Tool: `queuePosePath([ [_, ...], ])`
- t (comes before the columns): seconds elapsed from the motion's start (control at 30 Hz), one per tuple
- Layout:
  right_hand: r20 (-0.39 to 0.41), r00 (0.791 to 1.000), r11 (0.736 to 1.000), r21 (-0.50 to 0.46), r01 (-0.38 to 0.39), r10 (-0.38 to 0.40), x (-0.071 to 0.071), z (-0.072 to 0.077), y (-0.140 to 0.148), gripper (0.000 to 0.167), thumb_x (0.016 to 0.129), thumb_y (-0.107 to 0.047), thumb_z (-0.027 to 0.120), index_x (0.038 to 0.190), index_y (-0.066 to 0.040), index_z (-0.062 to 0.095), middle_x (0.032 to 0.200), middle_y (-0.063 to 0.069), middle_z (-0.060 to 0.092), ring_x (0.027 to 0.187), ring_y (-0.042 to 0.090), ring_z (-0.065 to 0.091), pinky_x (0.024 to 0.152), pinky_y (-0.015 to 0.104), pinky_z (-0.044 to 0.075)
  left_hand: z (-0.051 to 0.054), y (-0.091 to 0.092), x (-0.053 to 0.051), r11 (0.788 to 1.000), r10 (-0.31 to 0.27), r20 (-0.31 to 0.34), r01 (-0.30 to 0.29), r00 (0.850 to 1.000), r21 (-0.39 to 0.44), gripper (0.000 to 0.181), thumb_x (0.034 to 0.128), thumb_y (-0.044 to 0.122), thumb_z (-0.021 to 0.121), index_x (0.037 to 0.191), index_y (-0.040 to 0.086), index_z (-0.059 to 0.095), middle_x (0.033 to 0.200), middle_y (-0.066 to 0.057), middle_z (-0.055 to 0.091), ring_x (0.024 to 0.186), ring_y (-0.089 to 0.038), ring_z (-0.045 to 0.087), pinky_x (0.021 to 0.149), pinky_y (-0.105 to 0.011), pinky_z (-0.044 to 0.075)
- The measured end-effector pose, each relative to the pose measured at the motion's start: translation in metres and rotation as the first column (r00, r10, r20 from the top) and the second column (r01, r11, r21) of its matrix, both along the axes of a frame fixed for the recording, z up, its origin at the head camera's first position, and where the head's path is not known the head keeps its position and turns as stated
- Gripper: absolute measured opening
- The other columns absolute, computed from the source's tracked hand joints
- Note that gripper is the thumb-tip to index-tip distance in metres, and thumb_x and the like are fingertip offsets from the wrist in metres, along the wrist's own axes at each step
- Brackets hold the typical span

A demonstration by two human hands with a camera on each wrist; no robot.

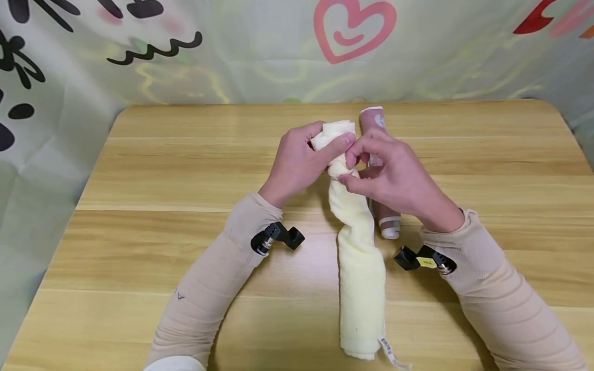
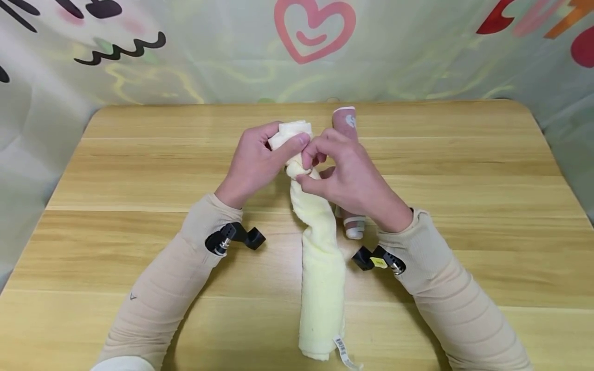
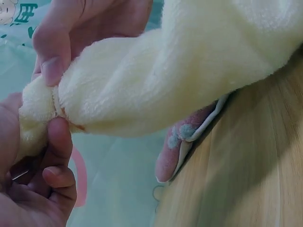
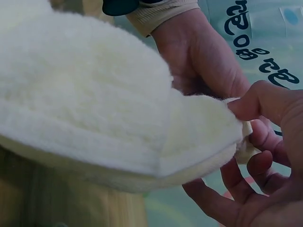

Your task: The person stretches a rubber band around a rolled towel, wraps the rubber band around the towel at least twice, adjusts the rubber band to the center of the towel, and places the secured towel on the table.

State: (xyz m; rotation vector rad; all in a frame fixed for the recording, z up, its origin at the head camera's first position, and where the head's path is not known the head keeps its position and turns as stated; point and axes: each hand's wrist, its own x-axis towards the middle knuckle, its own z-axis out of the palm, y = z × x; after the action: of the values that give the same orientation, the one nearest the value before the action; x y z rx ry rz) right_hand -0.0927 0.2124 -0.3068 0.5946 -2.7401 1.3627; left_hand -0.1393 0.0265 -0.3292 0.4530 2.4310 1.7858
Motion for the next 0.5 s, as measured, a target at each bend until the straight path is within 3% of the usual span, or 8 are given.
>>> queuePosePath([
  [0.17, -0.025, 0.997, 0.998, -0.007, -0.068, 0.067, 0.0004, -0.0034, -0.0007, 0.021, 0.079, 0.008, 0.076, 0.081, -0.008, 0.063, 0.092, -0.003, 0.051, 0.086, 0.008, 0.061, 0.074, 0.014, 0.058, -0.0012, 0.0007, 0.0002, 0.999, 0.040, 0.003, -0.040, 0.999, 0.007, 0.030, 0.0949, 0.042, 0.074, 0.086, 0.014, 0.071, 0.068, 0.003, 0.062, 0.062, -0.010, 0.053, 0.055, -0.023, 0.044],
  [0.33, -0.113, 0.985, 0.990, 0.074, -0.121, 0.129, 0.0007, -0.0059, -0.0010, 0.022, 0.078, 0.003, 0.074, 0.076, -0.017, 0.065, 0.087, -0.005, 0.053, 0.080, 0.010, 0.054, 0.071, 0.016, 0.045, -0.0035, 0.0015, -0.0026, 0.993, 0.114, 0.034, -0.115, 0.993, 0.025, 0.032, 0.0957, 0.045, 0.071, 0.083, 0.015, 0.070, 0.065, 0.004, 0.062, 0.060, -0.010, 0.054, 0.054, -0.024, 0.045],
  [0.5, -0.164, 0.962, 0.973, 0.114, -0.202, 0.219, 0.0012, -0.0075, 0.0001, 0.024, 0.076, 0.001, 0.076, 0.076, -0.020, 0.066, 0.089, -0.004, 0.054, 0.089, 0.007, 0.049, 0.077, 0.018, 0.039, -0.0057, 0.0014, -0.0059, 0.984, 0.173, 0.049, -0.175, 0.984, 0.018, 0.034, 0.0963, 0.047, 0.070, 0.082, 0.016, 0.070, 0.064, 0.005, 0.062, 0.060, -0.011, 0.055, 0.054, -0.024, 0.043],
])
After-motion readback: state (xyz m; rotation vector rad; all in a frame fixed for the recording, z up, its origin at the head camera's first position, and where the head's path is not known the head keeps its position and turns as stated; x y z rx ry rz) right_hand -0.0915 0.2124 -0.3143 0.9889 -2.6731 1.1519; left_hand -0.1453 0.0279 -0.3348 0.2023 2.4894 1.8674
